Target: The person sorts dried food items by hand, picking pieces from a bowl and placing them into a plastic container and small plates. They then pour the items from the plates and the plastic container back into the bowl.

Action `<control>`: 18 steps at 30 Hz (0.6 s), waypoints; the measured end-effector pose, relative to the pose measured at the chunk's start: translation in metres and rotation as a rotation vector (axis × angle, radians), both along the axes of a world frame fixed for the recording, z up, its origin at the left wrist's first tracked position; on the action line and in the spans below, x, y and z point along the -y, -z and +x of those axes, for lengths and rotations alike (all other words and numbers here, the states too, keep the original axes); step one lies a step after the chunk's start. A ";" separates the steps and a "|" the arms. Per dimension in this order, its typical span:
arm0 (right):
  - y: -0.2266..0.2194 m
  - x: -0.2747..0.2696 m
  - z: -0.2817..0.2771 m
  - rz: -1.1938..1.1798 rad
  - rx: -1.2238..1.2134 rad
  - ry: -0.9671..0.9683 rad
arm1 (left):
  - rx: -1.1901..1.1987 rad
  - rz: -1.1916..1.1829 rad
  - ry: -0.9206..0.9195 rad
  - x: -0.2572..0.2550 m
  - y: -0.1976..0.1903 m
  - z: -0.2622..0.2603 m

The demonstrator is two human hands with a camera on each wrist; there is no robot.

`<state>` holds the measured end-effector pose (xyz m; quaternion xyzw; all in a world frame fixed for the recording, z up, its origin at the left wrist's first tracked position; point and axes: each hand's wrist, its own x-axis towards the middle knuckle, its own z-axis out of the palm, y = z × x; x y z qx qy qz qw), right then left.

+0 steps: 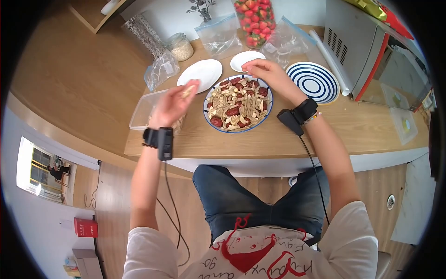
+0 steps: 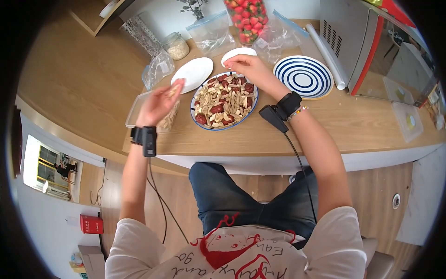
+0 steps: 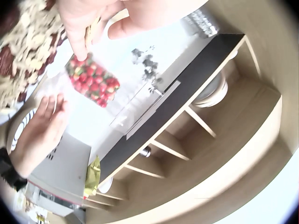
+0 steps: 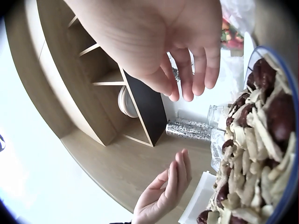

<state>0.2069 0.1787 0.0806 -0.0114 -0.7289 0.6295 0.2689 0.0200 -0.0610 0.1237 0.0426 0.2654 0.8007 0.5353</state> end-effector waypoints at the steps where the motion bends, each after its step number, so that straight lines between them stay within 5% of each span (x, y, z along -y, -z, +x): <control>1: -0.002 0.002 0.001 -0.053 -0.005 0.011 | -0.054 -0.051 -0.114 0.012 -0.005 -0.009; 5: -0.005 0.005 0.004 -0.139 0.029 0.035 | -0.350 -0.262 -0.286 0.051 -0.007 -0.044; 12: 0.016 0.000 -0.009 0.567 -0.038 0.207 | -0.879 -0.665 -0.135 0.084 0.011 -0.085; 18: 0.019 0.008 -0.007 0.537 0.233 0.043 | -1.027 -0.567 -0.249 0.064 0.006 -0.068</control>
